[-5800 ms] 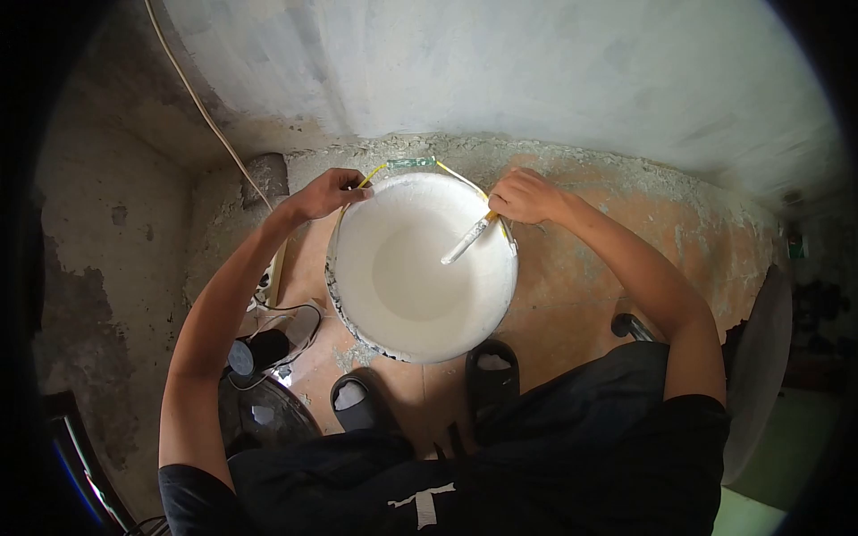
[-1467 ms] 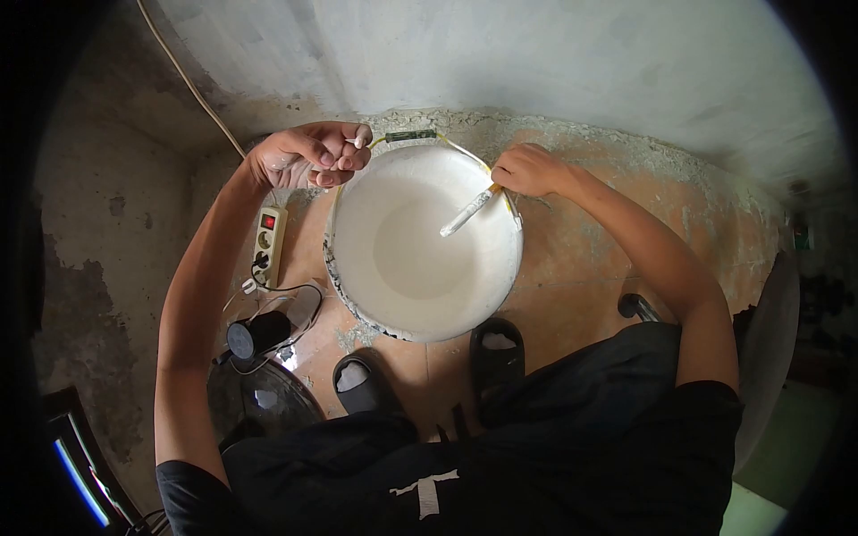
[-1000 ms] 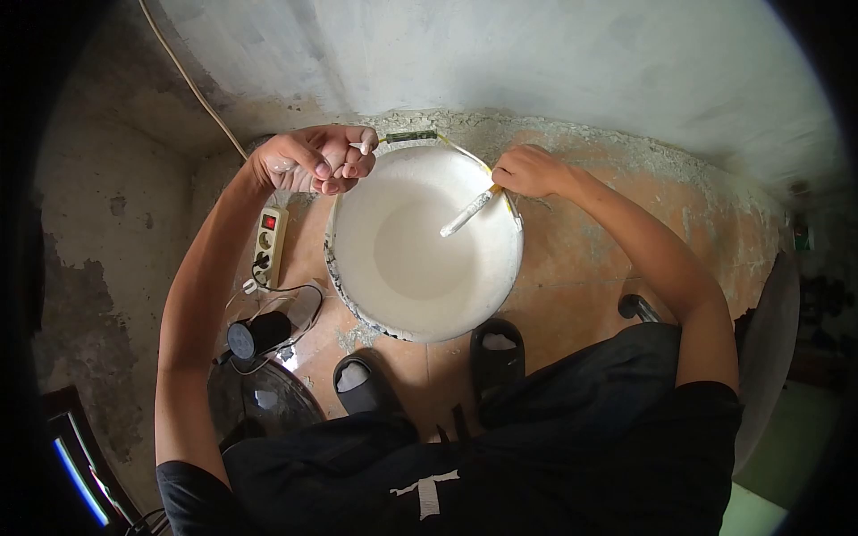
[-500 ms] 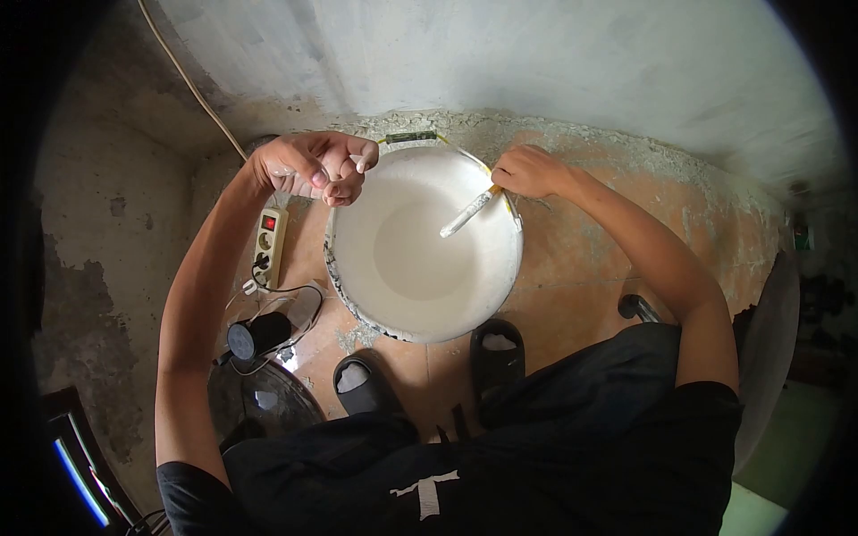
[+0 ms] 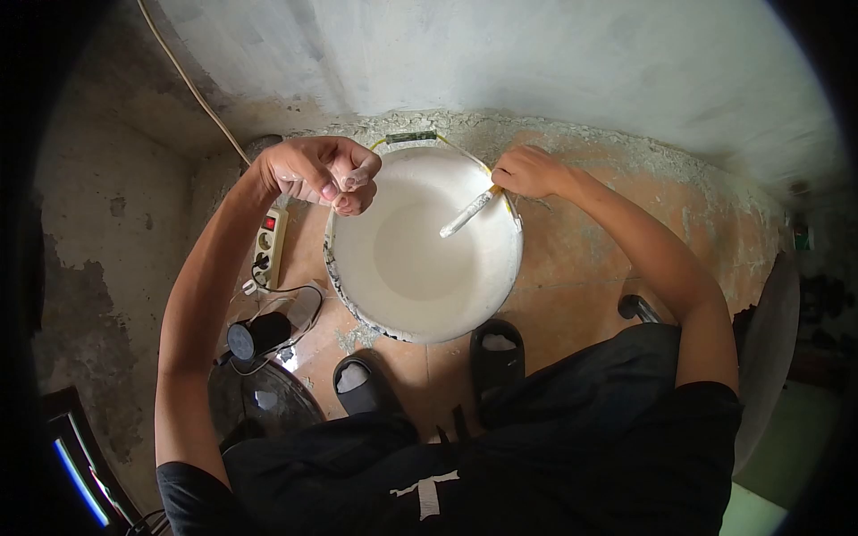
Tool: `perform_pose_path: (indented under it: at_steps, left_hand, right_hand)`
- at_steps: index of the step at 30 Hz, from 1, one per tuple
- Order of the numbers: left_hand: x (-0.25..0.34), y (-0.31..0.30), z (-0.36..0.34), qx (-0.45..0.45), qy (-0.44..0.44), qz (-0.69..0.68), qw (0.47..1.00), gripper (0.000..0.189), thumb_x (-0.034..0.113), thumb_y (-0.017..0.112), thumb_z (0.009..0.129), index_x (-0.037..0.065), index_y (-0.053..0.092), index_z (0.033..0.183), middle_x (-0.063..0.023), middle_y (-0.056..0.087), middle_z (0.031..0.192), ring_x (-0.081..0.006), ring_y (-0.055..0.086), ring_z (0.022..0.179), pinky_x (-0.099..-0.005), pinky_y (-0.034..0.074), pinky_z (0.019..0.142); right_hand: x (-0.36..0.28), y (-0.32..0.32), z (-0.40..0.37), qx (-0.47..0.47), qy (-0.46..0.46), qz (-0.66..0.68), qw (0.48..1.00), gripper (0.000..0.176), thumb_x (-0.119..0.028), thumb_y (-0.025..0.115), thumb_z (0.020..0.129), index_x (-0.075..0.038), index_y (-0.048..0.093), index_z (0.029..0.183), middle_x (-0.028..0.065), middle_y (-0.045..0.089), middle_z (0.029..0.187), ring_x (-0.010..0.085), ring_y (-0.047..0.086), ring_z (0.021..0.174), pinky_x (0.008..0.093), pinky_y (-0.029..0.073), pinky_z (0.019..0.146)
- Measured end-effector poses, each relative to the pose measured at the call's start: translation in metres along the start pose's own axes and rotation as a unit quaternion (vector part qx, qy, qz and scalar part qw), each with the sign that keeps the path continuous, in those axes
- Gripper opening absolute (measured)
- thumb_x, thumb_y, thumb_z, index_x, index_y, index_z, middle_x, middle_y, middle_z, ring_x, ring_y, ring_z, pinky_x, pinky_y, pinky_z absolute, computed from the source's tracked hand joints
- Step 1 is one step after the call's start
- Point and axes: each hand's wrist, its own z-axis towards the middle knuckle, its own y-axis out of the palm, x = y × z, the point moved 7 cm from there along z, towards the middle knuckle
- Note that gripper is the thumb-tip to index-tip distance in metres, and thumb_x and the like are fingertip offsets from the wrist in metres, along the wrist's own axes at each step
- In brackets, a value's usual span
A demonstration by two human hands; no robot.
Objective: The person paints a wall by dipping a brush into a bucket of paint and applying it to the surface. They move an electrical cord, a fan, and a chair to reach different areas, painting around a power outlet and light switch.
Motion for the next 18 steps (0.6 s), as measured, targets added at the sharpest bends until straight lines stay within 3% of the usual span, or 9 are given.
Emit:
perform_pose_path:
  at_steps: [6,12,14,18]
  left_hand:
    - [0.0,0.0,0.001,-0.01,0.009,0.0,1.0,0.024,0.005,0.069,0.065,0.009,0.047,0.075,-0.0041,0.05,0.068,-0.0118,0.05,0.072,-0.0229,0.037,0.062]
    - [0.003,0.004,0.003,0.013,0.027,-0.006,1.0,0.029,-0.003,0.066,0.064,0.011,0.042,0.073,-0.0037,0.049,0.069,-0.0149,0.051,0.075,-0.025,0.04,0.067]
    - [0.009,0.003,0.005,0.057,0.064,0.004,0.996,0.033,-0.007,0.062,0.055,0.013,0.041,0.07,-0.0017,0.049,0.063,-0.0162,0.05,0.069,-0.0287,0.037,0.061]
    - [0.013,0.003,0.007,0.066,0.067,0.032,0.995,0.035,-0.009,0.056,0.05,0.014,0.04,0.069,0.0001,0.046,0.061,-0.0159,0.047,0.068,-0.0293,0.037,0.062]
  right_hand:
    - [-0.002,-0.001,-0.001,-0.006,0.009,0.005,1.0,0.031,-0.02,0.043,0.078,0.004,0.053,0.062,0.0235,0.05,0.061,0.0377,0.046,0.055,0.0466,0.037,0.057]
    - [-0.003,-0.002,-0.001,-0.009,0.011,0.002,1.0,0.031,-0.02,0.043,0.078,0.004,0.054,0.063,0.0238,0.051,0.062,0.0382,0.047,0.056,0.0464,0.038,0.058]
    - [-0.003,-0.003,-0.001,-0.003,0.008,0.007,1.0,0.031,-0.02,0.044,0.078,0.004,0.054,0.063,0.0239,0.051,0.062,0.0384,0.048,0.056,0.0465,0.038,0.059]
    - [-0.004,-0.004,-0.002,-0.015,0.019,0.0,1.0,0.031,-0.02,0.044,0.078,0.004,0.055,0.063,0.024,0.051,0.063,0.0389,0.048,0.057,0.0468,0.038,0.059]
